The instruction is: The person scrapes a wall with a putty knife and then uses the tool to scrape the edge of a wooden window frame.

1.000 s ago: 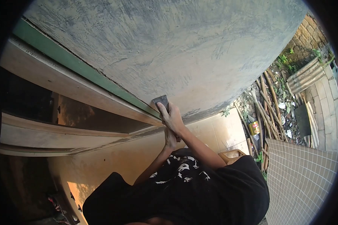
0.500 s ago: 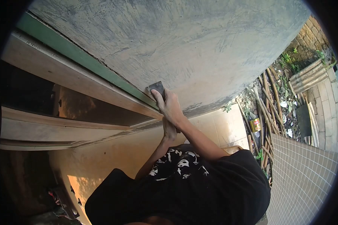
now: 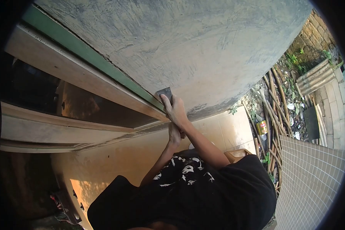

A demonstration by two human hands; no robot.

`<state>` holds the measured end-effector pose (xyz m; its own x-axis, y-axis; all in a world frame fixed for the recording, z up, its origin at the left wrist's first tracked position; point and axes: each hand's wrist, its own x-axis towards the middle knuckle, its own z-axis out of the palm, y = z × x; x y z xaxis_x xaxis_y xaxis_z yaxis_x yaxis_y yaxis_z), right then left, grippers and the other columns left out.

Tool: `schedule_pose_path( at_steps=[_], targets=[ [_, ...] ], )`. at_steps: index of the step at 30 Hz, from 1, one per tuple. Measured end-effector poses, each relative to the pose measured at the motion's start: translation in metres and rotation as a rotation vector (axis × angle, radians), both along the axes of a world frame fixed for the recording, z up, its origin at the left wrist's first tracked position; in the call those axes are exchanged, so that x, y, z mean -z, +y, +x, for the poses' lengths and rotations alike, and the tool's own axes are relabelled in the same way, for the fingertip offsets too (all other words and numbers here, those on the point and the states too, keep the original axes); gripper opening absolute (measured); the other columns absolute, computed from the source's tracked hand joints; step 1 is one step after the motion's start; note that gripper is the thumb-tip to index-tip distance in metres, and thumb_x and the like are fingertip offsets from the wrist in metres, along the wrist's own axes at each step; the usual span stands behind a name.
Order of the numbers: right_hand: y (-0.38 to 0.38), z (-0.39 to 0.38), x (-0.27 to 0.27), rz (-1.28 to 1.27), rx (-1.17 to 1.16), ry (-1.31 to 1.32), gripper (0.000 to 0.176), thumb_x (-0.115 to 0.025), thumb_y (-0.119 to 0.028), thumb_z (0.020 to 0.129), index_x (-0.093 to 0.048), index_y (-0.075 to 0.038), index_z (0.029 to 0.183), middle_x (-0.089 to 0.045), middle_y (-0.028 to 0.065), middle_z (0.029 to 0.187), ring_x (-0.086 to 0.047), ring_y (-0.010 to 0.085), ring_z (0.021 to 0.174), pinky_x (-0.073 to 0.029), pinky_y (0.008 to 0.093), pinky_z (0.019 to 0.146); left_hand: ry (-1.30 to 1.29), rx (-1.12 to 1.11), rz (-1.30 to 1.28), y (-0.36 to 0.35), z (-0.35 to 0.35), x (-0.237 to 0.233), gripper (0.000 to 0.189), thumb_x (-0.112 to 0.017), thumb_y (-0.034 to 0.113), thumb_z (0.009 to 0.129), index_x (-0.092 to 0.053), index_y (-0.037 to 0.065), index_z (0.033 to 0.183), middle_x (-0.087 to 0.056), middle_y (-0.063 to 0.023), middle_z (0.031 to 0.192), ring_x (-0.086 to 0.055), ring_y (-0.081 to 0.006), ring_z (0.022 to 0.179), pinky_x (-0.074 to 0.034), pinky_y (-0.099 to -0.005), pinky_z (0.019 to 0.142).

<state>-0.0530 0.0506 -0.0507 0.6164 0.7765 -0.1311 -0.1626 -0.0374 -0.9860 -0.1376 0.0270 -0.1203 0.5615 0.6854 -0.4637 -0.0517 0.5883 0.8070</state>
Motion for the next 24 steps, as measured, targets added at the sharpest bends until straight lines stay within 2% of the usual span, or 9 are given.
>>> schedule_pose_path(
  at_steps=[1, 6, 8, 9, 12, 14, 18, 24],
  targets=[
    [0.000, -0.001, -0.001, 0.001, 0.007, -0.010, 0.041, -0.056, -0.032, 0.092, -0.049, 0.003, 0.072, -0.044, 0.0027, 0.049, -0.046, 0.0099, 0.040, -0.036, 0.0279, 0.037, 0.020, -0.018, -0.013, 0.001, 0.002, -0.005, 0.044, -0.037, 0.044, 0.094, -0.037, 0.016, 0.061, -0.032, 0.0057, 0.048, -0.030, -0.0067, 0.035, -0.017, -0.0252, 0.033],
    [0.000, -0.006, -0.004, 0.000, 0.033, -0.011, 0.040, -0.056, -0.031, 0.093, -0.050, 0.003, 0.073, -0.044, 0.0024, 0.048, -0.046, 0.0097, 0.040, -0.037, 0.0281, 0.038, 0.053, 0.024, 0.014, 0.000, -0.004, -0.013, 0.045, -0.038, 0.043, 0.094, -0.040, 0.013, 0.060, -0.032, 0.0055, 0.048, -0.031, -0.0077, 0.035, -0.019, -0.0257, 0.033],
    [0.004, -0.004, -0.006, 0.029, 0.052, -0.061, 0.036, -0.055, -0.028, 0.094, -0.044, -0.003, 0.070, -0.042, -0.0007, 0.050, -0.037, 0.0062, 0.039, -0.029, 0.0243, 0.034, 0.035, 0.023, 0.033, 0.006, -0.004, -0.015, 0.046, -0.038, 0.043, 0.094, -0.041, 0.012, 0.060, -0.033, 0.0054, 0.048, -0.031, -0.0081, 0.034, -0.020, -0.0258, 0.032],
    [0.006, -0.004, -0.002, 0.028, 0.053, -0.059, 0.036, -0.055, -0.028, 0.094, -0.044, -0.003, 0.070, -0.042, -0.0007, 0.050, -0.037, 0.0062, 0.039, -0.029, 0.0243, 0.034, 0.054, 0.030, 0.016, 0.005, -0.007, -0.018, 0.047, -0.038, 0.045, 0.094, -0.042, 0.011, 0.061, -0.033, 0.0051, 0.048, -0.032, -0.0085, 0.034, -0.021, -0.0258, 0.032],
    [0.006, -0.010, 0.009, 0.050, 0.080, -0.075, 0.036, -0.055, -0.028, 0.094, -0.045, -0.003, 0.071, -0.042, -0.0010, 0.050, -0.039, 0.0063, 0.038, -0.030, 0.0242, 0.034, 0.025, 0.022, 0.059, 0.005, -0.013, -0.014, 0.050, -0.037, 0.049, 0.094, -0.042, 0.011, 0.062, -0.034, 0.0042, 0.048, -0.033, -0.0090, 0.034, -0.023, -0.0259, 0.031],
    [0.007, -0.005, -0.001, 0.024, 0.056, -0.025, 0.038, -0.056, -0.028, 0.093, -0.051, 0.003, 0.072, -0.045, 0.0031, 0.050, -0.046, 0.0097, 0.040, -0.036, 0.0279, 0.039, -0.002, 0.062, 0.078, 0.010, -0.011, -0.009, 0.051, -0.036, 0.050, 0.095, -0.041, 0.012, 0.062, -0.034, 0.0042, 0.047, -0.033, -0.0093, 0.034, -0.023, -0.0260, 0.031],
    [0.002, -0.006, -0.015, -0.008, 0.046, 0.020, 0.039, -0.055, -0.030, 0.093, -0.051, 0.003, 0.072, -0.046, 0.0027, 0.050, -0.046, 0.0095, 0.040, -0.036, 0.0275, 0.038, 0.088, 0.065, 0.023, 0.007, -0.009, -0.010, 0.051, -0.036, 0.050, 0.095, -0.040, 0.012, 0.061, -0.033, 0.0047, 0.046, -0.032, -0.0094, 0.033, -0.023, -0.0258, 0.031],
    [0.003, -0.008, -0.010, 0.012, 0.062, 0.003, 0.040, -0.056, -0.031, 0.093, -0.051, 0.004, 0.072, -0.047, 0.0038, 0.050, -0.047, 0.0102, 0.040, -0.037, 0.0280, 0.038, 0.001, 0.053, 0.063, 0.009, -0.012, -0.003, 0.051, -0.036, 0.048, 0.095, -0.039, 0.012, 0.058, -0.032, 0.0047, 0.046, -0.031, -0.0087, 0.034, -0.021, -0.0251, 0.032]
  ],
)
